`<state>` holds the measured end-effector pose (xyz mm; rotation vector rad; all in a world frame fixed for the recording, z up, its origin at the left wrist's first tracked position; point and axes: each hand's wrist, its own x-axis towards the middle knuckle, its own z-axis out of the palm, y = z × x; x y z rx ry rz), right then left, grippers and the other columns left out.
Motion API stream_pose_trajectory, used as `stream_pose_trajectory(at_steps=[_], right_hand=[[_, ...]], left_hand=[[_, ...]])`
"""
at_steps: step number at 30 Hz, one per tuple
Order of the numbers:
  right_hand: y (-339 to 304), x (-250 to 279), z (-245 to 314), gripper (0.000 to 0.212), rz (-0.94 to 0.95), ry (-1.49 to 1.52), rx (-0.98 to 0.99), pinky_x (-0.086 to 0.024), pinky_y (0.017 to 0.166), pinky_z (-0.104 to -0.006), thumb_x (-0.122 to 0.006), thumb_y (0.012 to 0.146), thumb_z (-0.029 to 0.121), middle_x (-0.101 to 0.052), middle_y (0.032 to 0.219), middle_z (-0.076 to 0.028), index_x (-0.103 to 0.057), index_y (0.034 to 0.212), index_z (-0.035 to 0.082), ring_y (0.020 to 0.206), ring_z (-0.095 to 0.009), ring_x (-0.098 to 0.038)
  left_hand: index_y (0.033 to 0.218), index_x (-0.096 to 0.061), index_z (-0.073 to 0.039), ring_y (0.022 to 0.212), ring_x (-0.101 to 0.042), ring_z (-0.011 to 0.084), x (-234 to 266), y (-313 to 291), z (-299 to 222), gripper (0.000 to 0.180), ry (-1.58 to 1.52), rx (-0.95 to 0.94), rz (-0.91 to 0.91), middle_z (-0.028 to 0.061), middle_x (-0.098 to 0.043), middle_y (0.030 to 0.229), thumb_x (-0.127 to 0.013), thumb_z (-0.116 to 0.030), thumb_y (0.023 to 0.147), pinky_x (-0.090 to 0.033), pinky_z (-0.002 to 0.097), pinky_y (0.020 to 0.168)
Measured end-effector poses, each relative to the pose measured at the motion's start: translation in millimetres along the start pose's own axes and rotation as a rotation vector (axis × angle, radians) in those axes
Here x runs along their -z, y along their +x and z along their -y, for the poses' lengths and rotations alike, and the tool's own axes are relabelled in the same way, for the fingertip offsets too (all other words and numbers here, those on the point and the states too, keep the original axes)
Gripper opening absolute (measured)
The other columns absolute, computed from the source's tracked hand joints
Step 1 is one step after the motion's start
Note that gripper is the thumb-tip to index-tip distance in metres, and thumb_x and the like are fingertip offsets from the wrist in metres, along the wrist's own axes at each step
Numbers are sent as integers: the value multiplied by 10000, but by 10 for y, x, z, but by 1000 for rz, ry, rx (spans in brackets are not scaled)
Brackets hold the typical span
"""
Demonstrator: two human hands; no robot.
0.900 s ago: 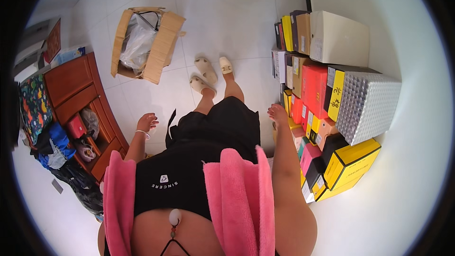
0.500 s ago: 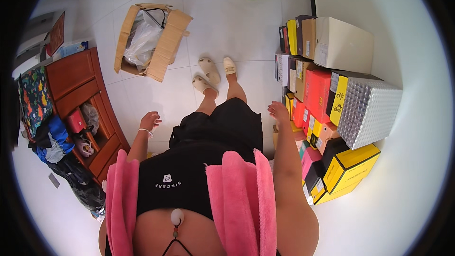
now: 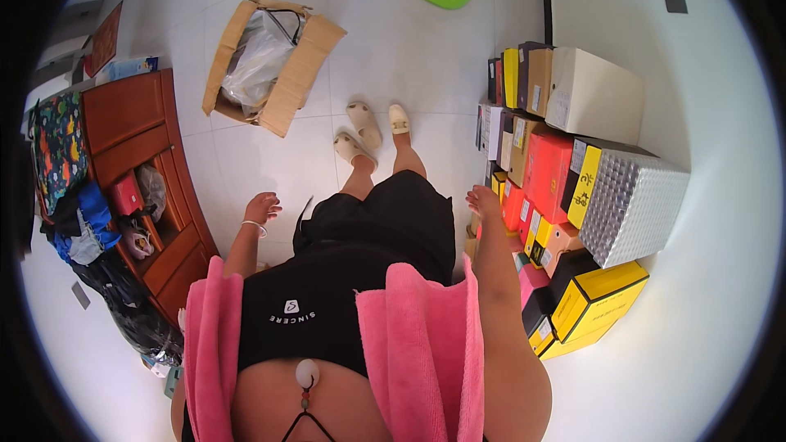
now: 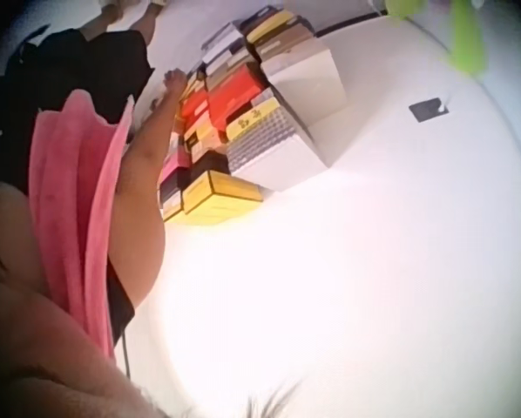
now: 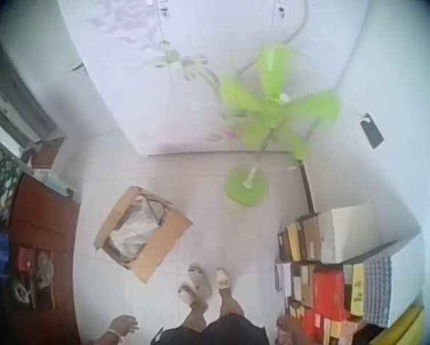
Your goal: The person unpacks a cardboard box filled with various shoes wrapped in plastic bags. They remove several pairs of shoes, including white loafers, white slides, and black shoes, inspecting them briefly before placing them on the floor or into a yellow shoe box.
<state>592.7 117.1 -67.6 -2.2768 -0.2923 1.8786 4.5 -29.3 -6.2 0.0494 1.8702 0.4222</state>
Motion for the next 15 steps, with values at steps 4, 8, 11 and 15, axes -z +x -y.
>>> stream_pose_trajectory(at_steps=[4,8,11,15], right_hand=[[30,-79,118,312,17,10,29,-525,676,-298,-545,896,234,-662,991,-98,-566,1148,51,878,-194,-665],[44,-174,306,302,44,-36,96,-535,663,-300,-544,889,194,-662,977,-98,-564,1149,43,830,-185,-659],[43,-238,447,314,75,-31,115,-527,670,-289,-545,884,175,-664,982,-93,-560,1169,44,825,-179,-658],[78,-256,539,349,99,-48,125,-509,705,-298,-573,874,215,-660,1009,-92,-563,1181,48,863,-189,-651]], left_hand=[[1117,-596,-35,769,-669,172,4,-28,81,315,-37,14,-5,52,-660,923,-617,-156,827,-495,283,620],[1115,-595,-32,749,-667,168,-2,-48,140,314,-70,22,-17,52,-660,916,-620,-155,827,-491,273,599],[1141,-581,-45,799,-666,189,16,-28,218,317,-53,24,-4,67,-661,939,-596,-187,859,-497,295,647],[1130,-587,-33,787,-670,187,8,33,318,313,-87,17,-10,68,-662,938,-603,-181,854,-503,289,629]])
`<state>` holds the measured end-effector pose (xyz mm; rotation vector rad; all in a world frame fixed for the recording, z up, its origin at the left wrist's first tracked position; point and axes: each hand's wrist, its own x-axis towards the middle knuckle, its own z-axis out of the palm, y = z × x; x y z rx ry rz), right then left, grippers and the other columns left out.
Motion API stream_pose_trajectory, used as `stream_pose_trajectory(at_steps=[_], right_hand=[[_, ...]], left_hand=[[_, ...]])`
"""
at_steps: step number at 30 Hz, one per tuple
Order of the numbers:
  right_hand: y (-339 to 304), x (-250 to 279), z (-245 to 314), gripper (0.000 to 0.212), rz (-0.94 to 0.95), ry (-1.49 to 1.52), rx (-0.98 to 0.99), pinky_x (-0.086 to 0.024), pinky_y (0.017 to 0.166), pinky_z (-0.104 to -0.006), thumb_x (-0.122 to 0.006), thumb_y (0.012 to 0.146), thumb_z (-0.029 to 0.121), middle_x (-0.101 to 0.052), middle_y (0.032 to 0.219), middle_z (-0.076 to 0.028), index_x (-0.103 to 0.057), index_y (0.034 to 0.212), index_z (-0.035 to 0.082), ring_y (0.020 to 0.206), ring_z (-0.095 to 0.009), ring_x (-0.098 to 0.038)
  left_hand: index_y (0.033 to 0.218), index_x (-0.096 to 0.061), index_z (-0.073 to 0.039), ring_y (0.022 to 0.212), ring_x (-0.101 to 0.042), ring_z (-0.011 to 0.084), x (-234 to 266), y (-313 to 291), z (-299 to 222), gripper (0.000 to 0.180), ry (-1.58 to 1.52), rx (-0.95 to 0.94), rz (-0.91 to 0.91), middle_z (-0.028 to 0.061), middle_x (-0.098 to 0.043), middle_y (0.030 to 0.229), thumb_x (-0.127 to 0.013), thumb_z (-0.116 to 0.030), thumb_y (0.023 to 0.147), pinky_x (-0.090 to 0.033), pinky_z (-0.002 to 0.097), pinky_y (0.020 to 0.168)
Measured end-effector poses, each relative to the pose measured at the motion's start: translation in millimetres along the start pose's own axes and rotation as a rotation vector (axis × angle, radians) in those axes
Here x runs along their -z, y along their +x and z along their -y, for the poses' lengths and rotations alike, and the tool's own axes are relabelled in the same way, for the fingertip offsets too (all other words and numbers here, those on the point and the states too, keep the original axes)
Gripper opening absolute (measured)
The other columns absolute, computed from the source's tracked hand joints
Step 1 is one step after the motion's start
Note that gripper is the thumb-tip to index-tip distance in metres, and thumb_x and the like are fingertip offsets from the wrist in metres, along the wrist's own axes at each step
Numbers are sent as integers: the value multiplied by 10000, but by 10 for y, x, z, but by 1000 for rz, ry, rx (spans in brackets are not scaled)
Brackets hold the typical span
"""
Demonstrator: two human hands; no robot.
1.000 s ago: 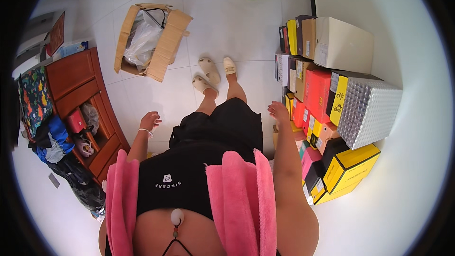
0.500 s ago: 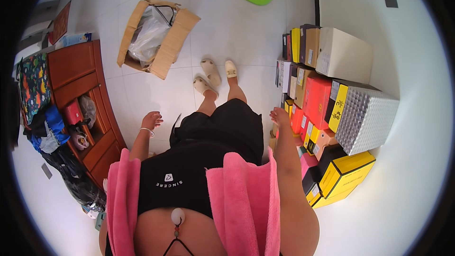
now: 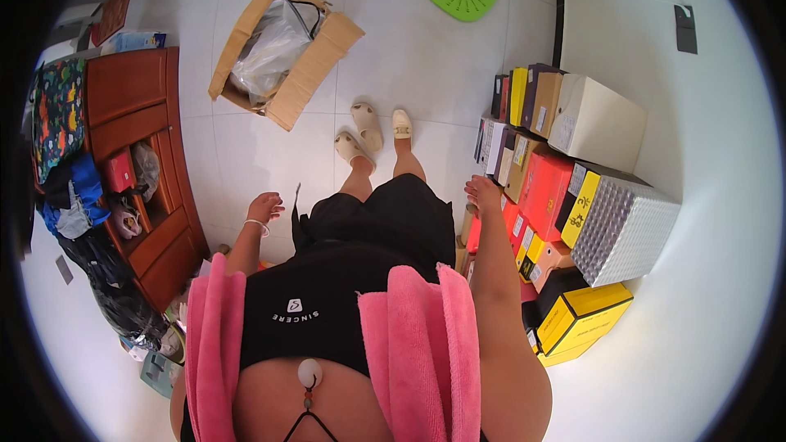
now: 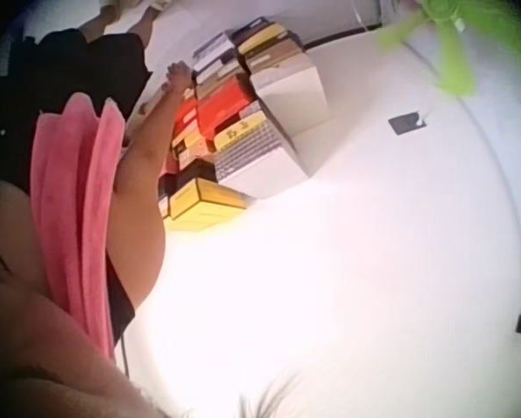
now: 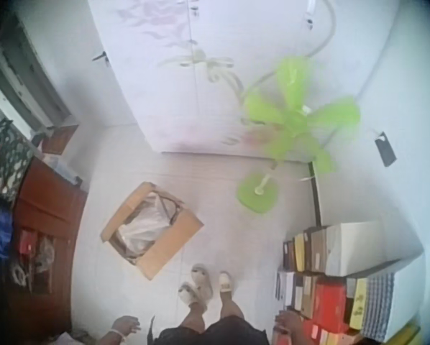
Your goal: The person unpacks a cardboard box filled with various shoes wrapped in plastic bags. They remove several pairs of shoes, including white loafers, white slides, and black shoes, inspecting them briefly before placing them on the floor or into a yellow shoe box.
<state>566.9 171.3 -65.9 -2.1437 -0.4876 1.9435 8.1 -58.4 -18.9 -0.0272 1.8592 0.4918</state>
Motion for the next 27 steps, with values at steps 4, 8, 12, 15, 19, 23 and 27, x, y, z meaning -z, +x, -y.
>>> stream_pose_trajectory(at_steps=[4,8,12,15,19,23,27], right_hand=[[-13,-43,24,336,-9,-6,-25,-525,679,-286,-548,877,163,-664,997,-84,-553,1194,50,836,-182,-658],[-51,-71,1,339,-32,-33,-77,-526,689,-293,-551,873,175,-662,998,-82,-556,1190,57,840,-184,-657],[-48,-59,-31,331,-16,-29,-58,-524,709,-302,-554,871,181,-660,991,-79,-559,1181,62,841,-185,-652],[-64,-48,-17,327,-37,-49,-56,-520,727,-310,-552,873,179,-659,988,-78,-558,1179,63,850,-185,-647],[-119,-104,88,333,-25,-54,-32,-518,740,-318,-554,876,177,-658,999,-80,-549,1187,57,864,-191,-645],[-204,-241,214,346,30,25,25,-523,746,-327,-565,878,177,-656,1019,-88,-539,1197,44,884,-199,-647],[-191,-292,280,366,65,7,29,-525,769,-338,-574,875,172,-654,1044,-95,-529,1212,37,908,-208,-646]], left_hand=[[1122,-597,-18,765,-682,182,8,55,74,312,-13,5,1,71,-668,948,-612,-169,849,-514,279,609],[1119,-598,-15,759,-680,180,20,65,128,316,-12,-3,-9,75,-666,948,-616,-171,844,-514,279,605],[1112,-601,-16,758,-680,181,43,72,154,316,-27,-9,-19,77,-666,947,-620,-173,838,-515,284,602],[1105,-602,-16,758,-680,181,27,48,143,311,-24,-4,-15,79,-665,944,-621,-173,837,-516,287,602],[1097,-604,-17,753,-681,179,51,23,168,303,-42,-23,-14,79,-665,937,-622,-173,838,-516,285,592],[1086,-608,-18,742,-681,177,92,3,232,289,-71,-23,-17,78,-665,917,-622,-171,842,-513,279,579],[1073,-614,-20,727,-677,173,141,22,318,271,-79,-6,-32,74,-664,893,-618,-170,847,-508,278,570]])
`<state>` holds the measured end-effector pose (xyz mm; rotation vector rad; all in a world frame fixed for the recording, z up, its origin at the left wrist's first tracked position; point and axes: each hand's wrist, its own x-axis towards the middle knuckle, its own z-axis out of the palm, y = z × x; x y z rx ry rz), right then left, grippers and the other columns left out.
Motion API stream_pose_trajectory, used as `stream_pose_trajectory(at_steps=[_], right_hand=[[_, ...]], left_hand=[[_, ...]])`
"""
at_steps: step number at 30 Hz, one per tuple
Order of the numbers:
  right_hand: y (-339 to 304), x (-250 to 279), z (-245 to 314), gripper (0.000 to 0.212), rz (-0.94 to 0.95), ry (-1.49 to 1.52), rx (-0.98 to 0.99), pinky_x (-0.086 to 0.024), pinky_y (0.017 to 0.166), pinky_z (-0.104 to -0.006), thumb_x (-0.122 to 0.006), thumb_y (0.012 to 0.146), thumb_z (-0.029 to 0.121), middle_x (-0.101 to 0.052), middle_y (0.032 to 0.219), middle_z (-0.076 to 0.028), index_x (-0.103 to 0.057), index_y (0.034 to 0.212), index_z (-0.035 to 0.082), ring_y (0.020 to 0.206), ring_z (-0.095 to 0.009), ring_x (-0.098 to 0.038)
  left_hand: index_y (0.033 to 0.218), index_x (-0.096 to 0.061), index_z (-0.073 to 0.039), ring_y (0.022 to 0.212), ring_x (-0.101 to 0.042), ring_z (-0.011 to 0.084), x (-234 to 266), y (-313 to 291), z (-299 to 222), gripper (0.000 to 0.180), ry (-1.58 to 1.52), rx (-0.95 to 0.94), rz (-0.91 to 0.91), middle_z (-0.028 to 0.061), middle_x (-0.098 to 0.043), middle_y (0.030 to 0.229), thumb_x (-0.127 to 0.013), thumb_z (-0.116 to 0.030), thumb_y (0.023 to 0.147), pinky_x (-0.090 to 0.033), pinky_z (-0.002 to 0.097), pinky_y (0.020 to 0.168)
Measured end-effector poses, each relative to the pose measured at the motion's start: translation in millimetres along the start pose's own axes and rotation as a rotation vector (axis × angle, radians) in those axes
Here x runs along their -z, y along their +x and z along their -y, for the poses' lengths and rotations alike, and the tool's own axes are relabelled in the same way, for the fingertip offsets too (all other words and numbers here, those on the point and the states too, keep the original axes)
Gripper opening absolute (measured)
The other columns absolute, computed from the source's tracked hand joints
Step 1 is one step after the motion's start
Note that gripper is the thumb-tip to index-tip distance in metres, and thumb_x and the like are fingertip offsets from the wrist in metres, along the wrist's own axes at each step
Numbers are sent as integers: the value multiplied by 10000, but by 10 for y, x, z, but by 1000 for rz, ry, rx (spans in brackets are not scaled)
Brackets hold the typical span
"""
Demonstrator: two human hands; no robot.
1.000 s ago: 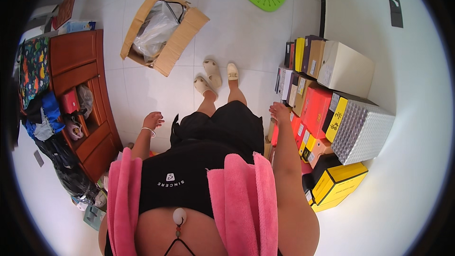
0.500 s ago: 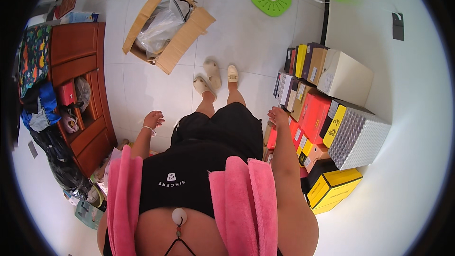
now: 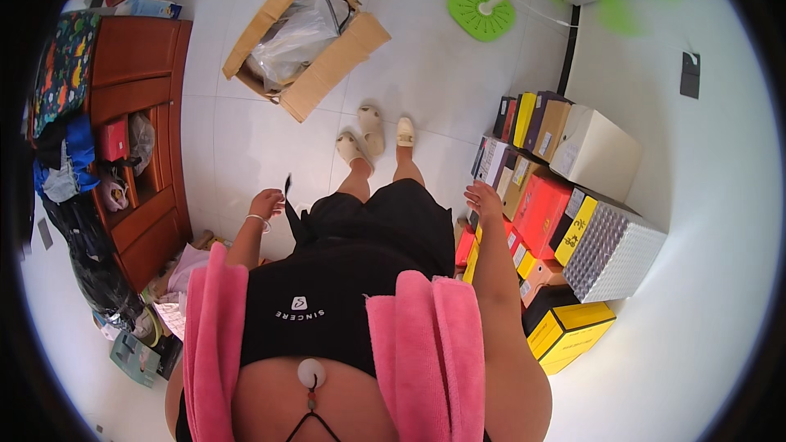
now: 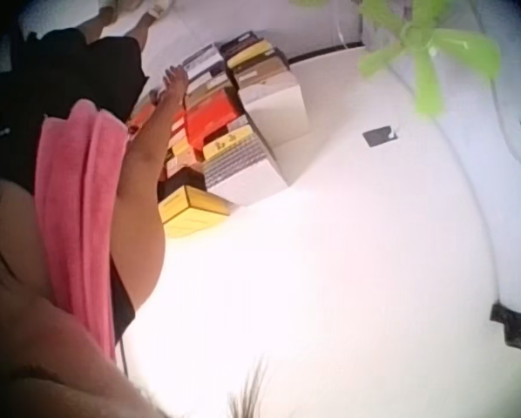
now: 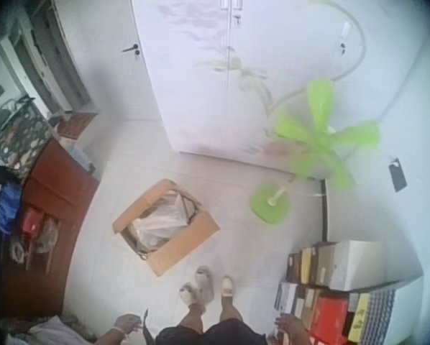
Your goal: The person unpacks a cardboard box filled with various shoes wrapped in plastic bags. They remove several pairs of shoes, including white loafers, white slides, and black shoes, inspecting them briefly before placing them on the floor or into a yellow shoe box.
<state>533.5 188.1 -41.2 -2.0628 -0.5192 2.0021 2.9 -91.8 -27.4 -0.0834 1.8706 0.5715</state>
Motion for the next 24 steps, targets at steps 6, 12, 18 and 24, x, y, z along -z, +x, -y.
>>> stream_pose_trajectory(at_steps=[6,12,18,24], right_hand=[[-51,-140,118,384,-21,-76,14,-522,750,-320,-584,870,185,-656,1044,-90,-526,1223,46,891,-204,-649],[-209,-358,188,380,-75,-195,13,-510,732,-308,-600,868,232,-665,1013,-81,-551,1198,52,858,-187,-651],[-442,-527,15,339,-60,-266,50,-508,720,-299,-593,879,250,-669,971,-73,-578,1159,59,835,-160,-649],[-762,-605,-141,341,-80,-450,-6,-504,744,-302,-564,897,270,-660,984,-66,-573,1174,70,855,-169,-645]], left_hand=[[1072,-621,-23,726,-670,169,97,18,195,288,-65,12,-13,71,-660,895,-624,-181,831,-503,281,581],[1106,-594,-46,773,-659,187,237,112,432,296,-93,64,33,57,-650,920,-592,-199,853,-494,298,625],[1076,-604,-65,759,-654,178,402,422,717,272,-117,71,80,41,-648,891,-593,-207,844,-490,300,617],[1067,-595,-76,751,-653,193,658,690,987,272,-162,141,44,63,-637,909,-600,-236,847,-487,329,603]])
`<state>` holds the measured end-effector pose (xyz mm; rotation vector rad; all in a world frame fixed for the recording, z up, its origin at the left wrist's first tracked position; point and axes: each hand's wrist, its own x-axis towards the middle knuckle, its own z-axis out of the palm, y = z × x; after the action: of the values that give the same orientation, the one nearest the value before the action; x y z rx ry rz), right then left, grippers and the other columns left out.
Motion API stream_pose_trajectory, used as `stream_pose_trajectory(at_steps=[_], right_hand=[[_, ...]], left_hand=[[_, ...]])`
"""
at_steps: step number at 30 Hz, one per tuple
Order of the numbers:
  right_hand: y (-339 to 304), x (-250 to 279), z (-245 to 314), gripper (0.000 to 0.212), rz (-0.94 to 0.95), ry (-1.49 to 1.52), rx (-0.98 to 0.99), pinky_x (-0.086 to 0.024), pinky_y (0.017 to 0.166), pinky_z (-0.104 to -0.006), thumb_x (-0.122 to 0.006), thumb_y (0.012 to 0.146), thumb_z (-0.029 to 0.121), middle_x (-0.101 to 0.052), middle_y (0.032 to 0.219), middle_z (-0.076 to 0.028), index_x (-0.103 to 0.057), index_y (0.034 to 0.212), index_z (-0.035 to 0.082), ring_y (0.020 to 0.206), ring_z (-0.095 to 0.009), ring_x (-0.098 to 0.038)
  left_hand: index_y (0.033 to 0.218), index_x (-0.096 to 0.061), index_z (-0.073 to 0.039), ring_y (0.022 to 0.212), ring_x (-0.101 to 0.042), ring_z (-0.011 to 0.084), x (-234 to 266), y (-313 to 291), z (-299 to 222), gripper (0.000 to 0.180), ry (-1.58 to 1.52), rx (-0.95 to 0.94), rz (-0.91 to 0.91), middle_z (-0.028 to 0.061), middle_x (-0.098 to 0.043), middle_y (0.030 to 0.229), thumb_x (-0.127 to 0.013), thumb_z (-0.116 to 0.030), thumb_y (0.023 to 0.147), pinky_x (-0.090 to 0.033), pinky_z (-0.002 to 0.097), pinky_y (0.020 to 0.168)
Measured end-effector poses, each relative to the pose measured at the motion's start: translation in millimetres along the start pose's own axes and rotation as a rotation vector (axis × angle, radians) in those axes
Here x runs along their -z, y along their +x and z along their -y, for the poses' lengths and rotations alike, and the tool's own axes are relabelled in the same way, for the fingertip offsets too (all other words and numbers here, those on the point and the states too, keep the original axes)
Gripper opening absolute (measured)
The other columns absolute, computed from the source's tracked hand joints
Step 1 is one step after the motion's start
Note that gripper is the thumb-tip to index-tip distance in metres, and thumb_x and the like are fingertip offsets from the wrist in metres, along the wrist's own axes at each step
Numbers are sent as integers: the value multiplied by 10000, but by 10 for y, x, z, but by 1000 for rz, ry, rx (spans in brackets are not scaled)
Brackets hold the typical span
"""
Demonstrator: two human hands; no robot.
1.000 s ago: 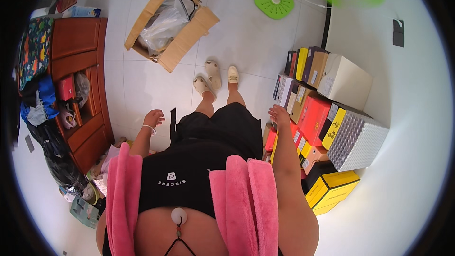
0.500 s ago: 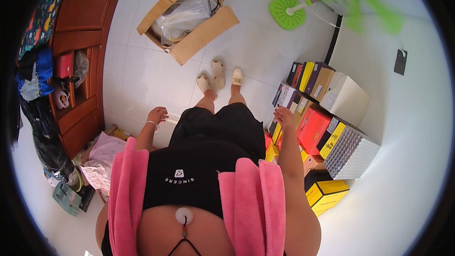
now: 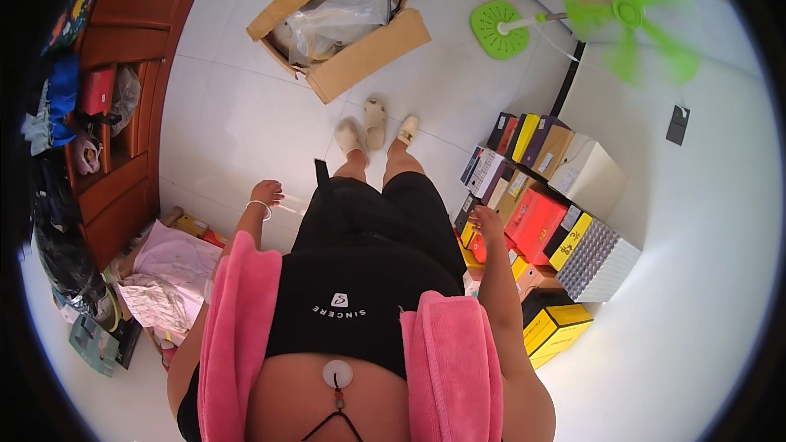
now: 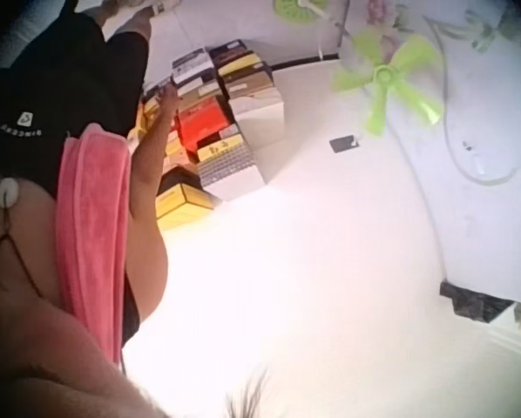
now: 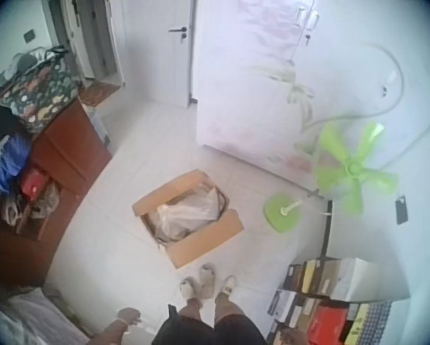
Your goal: The person unpacks a cardboard box filled with various shoes wrapped in plastic bags. They remove several pairs of shoes, including white loafers, white slides, and black shoes, inspecting them briefly before placing them on the floor or into a yellow shoe box.
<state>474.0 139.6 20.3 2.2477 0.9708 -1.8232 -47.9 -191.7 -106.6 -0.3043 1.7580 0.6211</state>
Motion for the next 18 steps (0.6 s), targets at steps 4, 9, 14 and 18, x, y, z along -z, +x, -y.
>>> stream_pose_trajectory(at_steps=[4,9,14,18], right_hand=[[13,103,-46,336,-30,-53,-64,-501,713,-296,-553,897,283,-662,987,-67,-574,1166,81,857,-177,-648],[317,365,156,326,-51,-13,-34,-498,708,-271,-561,885,261,-664,1023,-82,-583,1142,62,885,-172,-653],[306,19,707,348,21,38,165,-494,750,-266,-564,893,224,-661,1047,-65,-573,1192,47,920,-153,-643],[84,-187,979,369,106,-103,233,-486,785,-272,-572,905,223,-655,1068,-62,-561,1226,42,949,-150,-628]], left_hand=[[1078,-590,-66,728,-658,194,40,-36,139,291,-119,12,-17,68,-640,887,-608,-228,837,-482,315,572],[1084,-594,-58,711,-663,185,-223,-205,278,288,-225,27,15,64,-646,873,-602,-217,844,-483,299,551],[1105,-592,-67,722,-662,179,-296,-230,442,294,-66,10,-4,57,-645,882,-588,-233,863,-490,304,576],[1100,-594,-60,716,-661,178,-315,-199,330,289,-96,25,0,53,-646,876,-580,-218,858,-490,303,578]])
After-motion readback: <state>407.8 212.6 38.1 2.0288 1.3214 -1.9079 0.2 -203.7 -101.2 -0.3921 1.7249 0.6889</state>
